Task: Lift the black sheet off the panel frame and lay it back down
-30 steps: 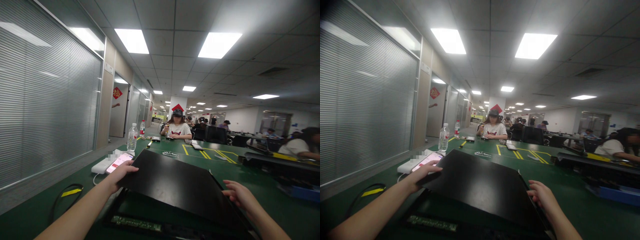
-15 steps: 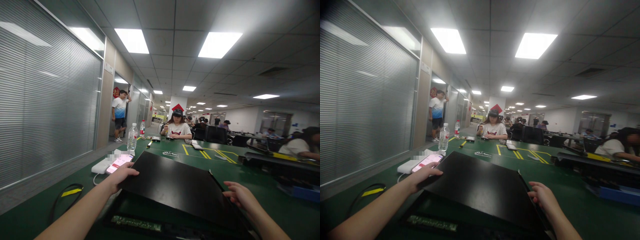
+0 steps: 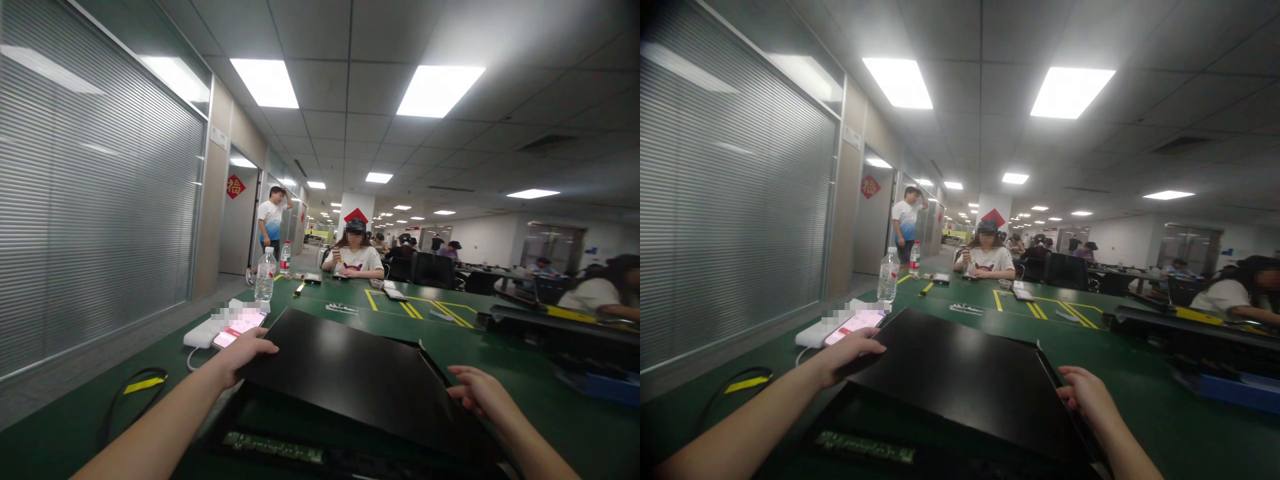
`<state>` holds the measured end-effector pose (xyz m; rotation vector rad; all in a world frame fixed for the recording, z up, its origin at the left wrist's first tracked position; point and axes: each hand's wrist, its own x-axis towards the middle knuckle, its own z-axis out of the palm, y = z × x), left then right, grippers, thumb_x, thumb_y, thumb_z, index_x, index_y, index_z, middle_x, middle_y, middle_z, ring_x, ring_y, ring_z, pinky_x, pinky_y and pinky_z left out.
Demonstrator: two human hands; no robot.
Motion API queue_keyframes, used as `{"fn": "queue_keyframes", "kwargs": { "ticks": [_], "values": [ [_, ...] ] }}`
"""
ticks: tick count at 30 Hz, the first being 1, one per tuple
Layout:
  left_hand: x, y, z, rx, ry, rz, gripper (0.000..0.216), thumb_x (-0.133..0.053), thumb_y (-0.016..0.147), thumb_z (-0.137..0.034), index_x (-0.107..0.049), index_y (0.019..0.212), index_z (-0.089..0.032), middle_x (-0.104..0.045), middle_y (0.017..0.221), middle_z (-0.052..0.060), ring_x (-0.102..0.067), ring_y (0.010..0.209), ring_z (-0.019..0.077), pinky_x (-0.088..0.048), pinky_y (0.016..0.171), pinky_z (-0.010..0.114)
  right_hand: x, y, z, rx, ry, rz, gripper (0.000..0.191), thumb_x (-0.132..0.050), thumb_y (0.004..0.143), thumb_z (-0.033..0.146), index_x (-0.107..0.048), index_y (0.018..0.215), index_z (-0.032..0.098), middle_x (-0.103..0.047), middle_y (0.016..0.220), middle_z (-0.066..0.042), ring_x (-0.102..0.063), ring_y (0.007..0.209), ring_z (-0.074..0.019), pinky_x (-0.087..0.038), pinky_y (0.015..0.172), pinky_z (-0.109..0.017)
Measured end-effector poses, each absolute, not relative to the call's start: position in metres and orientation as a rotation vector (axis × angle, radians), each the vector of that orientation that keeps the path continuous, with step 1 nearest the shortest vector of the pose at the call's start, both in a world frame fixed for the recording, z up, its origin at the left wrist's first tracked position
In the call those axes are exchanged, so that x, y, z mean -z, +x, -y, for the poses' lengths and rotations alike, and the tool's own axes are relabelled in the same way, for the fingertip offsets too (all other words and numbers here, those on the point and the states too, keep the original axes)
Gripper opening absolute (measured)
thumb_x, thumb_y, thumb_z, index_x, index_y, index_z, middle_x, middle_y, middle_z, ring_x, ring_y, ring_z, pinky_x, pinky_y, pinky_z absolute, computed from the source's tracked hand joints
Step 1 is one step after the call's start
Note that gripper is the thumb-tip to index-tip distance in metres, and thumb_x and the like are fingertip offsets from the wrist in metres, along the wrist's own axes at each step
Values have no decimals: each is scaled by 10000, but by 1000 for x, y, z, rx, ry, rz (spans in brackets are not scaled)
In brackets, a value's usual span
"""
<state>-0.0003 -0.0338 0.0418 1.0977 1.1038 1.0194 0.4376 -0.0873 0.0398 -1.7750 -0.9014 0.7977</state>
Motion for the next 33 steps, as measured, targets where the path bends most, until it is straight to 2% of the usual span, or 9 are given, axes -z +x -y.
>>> {"fn": "queue_keyframes", "kwargs": {
  "ticks": [8,14,20,33],
  "values": [
    [-40,0,34,-1012,1094,-1115,464,-652,539,-172,-480,970,-149,-685,648,56,-655,642,252,-503,584,333,-36,443,84,-749,-1796,904,438,-407,685,206,-493,1098,89,-661,556,-103,-410,334,-92,-219,328,-180],
    [-38,2,34,-997,1102,-1117,467,-657,538,-176,-484,971,-152,-683,650,47,-659,670,257,-504,602,335,-37,445,84,-675,-1814,952,399,-413,696,225,-521,1056,92,-663,568,-94,-465,375,-110,-306,368,-205],
    [-40,6,37,-991,1091,-1128,467,-664,519,-178,-488,951,-152,-681,633,44,-658,650,254,-507,598,335,-32,452,79,-661,-1844,979,388,-403,707,231,-528,1040,76,-638,519,-76,-456,352,-112,-338,388,-224],
    [-39,10,39,-991,1143,-1214,463,-660,531,-199,-485,958,-156,-680,662,38,-660,681,255,-516,600,331,-19,468,73,-525,-1971,1137,392,-446,692,315,-598,1007,137,-671,625,-66,-560,462,-135,-412,484,-244]
  ]
}}
